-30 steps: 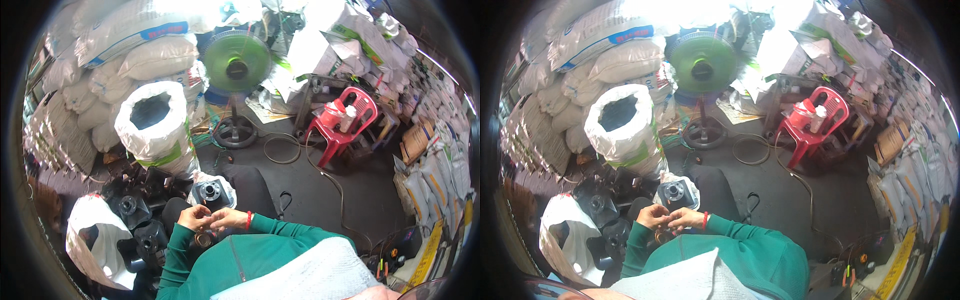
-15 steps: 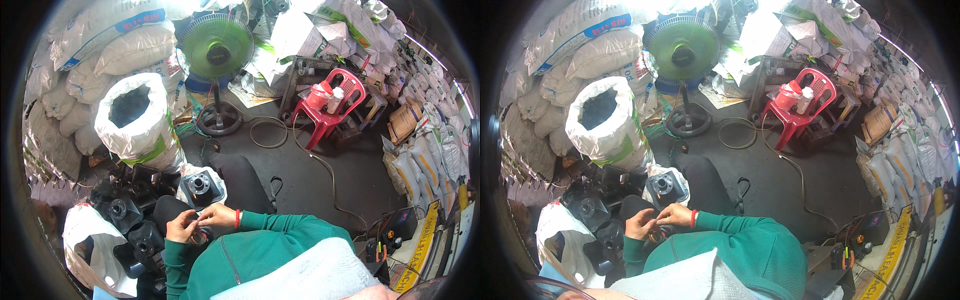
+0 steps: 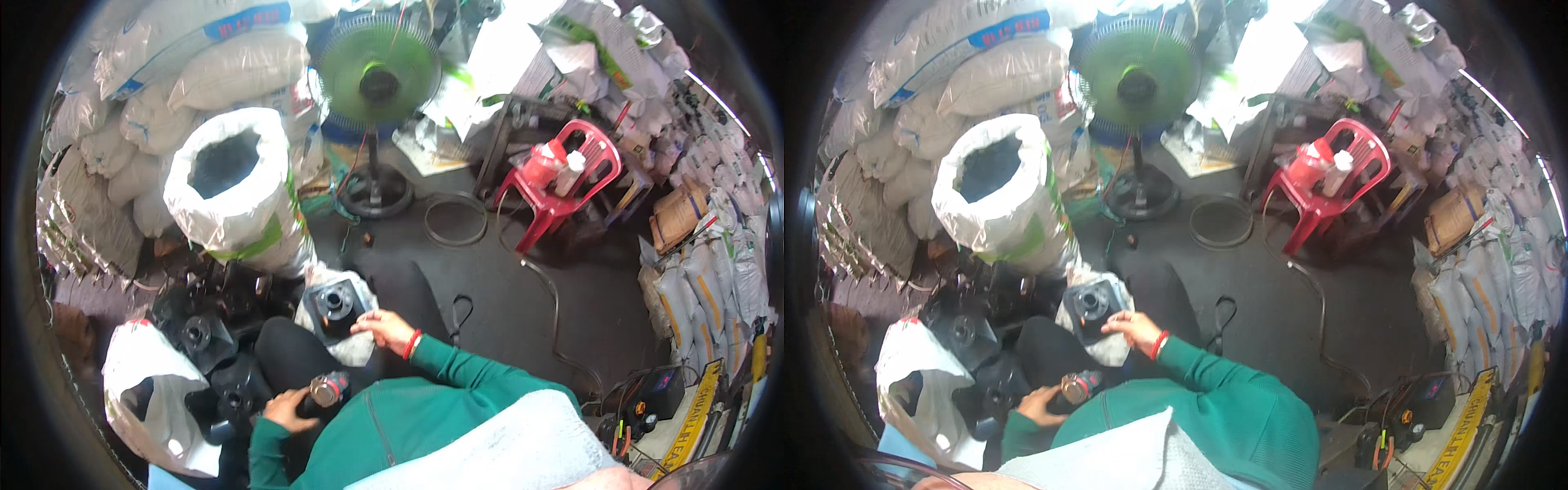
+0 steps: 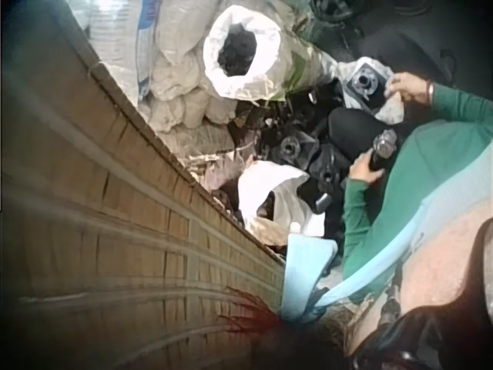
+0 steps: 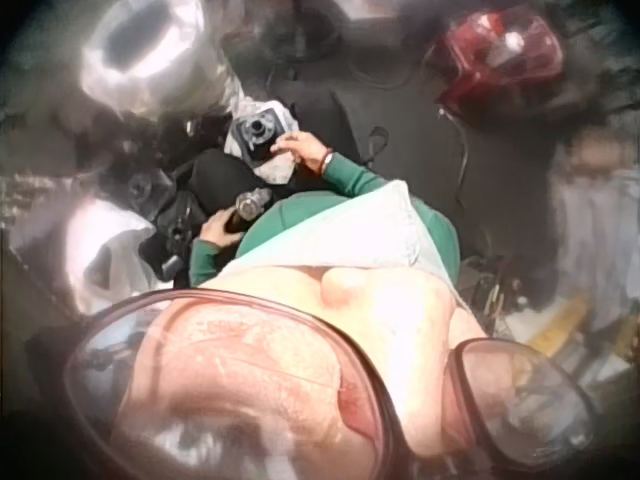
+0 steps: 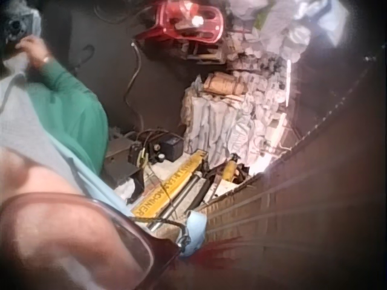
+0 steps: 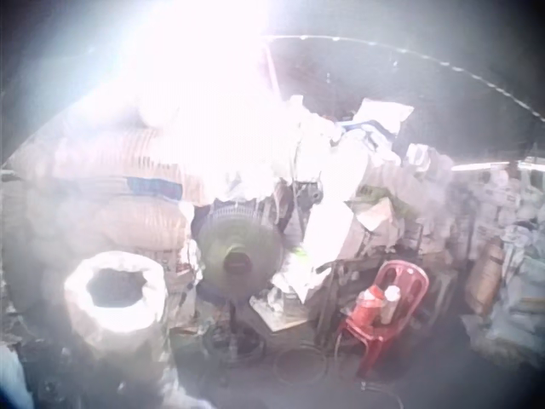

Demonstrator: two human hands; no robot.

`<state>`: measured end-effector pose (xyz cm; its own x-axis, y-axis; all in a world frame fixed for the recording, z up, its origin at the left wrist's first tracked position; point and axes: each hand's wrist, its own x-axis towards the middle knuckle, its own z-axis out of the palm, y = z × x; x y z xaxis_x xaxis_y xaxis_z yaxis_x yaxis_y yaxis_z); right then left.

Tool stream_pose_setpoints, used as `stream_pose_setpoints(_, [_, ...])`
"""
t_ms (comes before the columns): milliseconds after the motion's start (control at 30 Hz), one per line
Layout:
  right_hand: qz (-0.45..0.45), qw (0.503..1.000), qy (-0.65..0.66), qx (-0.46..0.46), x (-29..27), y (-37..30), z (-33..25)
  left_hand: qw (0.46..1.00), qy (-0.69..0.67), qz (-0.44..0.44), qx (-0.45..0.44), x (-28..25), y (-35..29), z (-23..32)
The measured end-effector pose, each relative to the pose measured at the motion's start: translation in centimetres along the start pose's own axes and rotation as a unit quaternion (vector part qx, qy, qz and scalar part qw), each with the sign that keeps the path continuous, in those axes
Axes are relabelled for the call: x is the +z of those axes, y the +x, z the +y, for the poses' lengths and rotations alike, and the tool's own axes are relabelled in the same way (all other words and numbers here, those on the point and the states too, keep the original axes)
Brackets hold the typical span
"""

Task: The person uses a cordless drill to make holes in black plastic parts. They repeatedly pick up parts, position them on a cloth, drill, and set them aside.

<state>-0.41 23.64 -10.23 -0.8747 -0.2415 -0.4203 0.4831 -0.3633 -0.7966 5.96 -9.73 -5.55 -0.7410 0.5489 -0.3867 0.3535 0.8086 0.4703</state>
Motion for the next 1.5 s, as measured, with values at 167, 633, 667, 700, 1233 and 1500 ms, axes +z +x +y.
stream_pose_setpoints(167, [0.028,0.998,0.063,0.003,-0.9,2.4,2.3,0.985,0.113,0.130,-0.019,3.4,6.0,2.6])
stream_pose_setpoints(633, [-0.086,0.869,0.454,0.178,-0.9,4.5,4.2,0.919,-0.326,0.215,-0.053,-5.9,3.8,6.7])
stream_pose_setpoints(667, [-0.085,0.869,0.454,0.176,-1.0,4.7,3.9,0.943,-0.261,0.202,-0.048,-6.0,4.6,6.6])
stream_pose_setpoints(700, [-0.102,0.865,0.458,0.179,-1.1,5.1,3.9,0.957,-0.205,0.203,-0.031,-6.0,5.1,6.6])
stream_pose_setpoints(1233, [-0.050,0.875,0.439,0.197,-1.4,5.5,4.3,0.987,-0.045,0.151,-0.007,-6.6,8.5,7.7])
stream_pose_setpoints(1500, [-0.064,0.831,0.516,0.196,-0.5,7.7,4.7,0.990,-0.015,0.141,-0.018,-7.5,10.5,7.1])
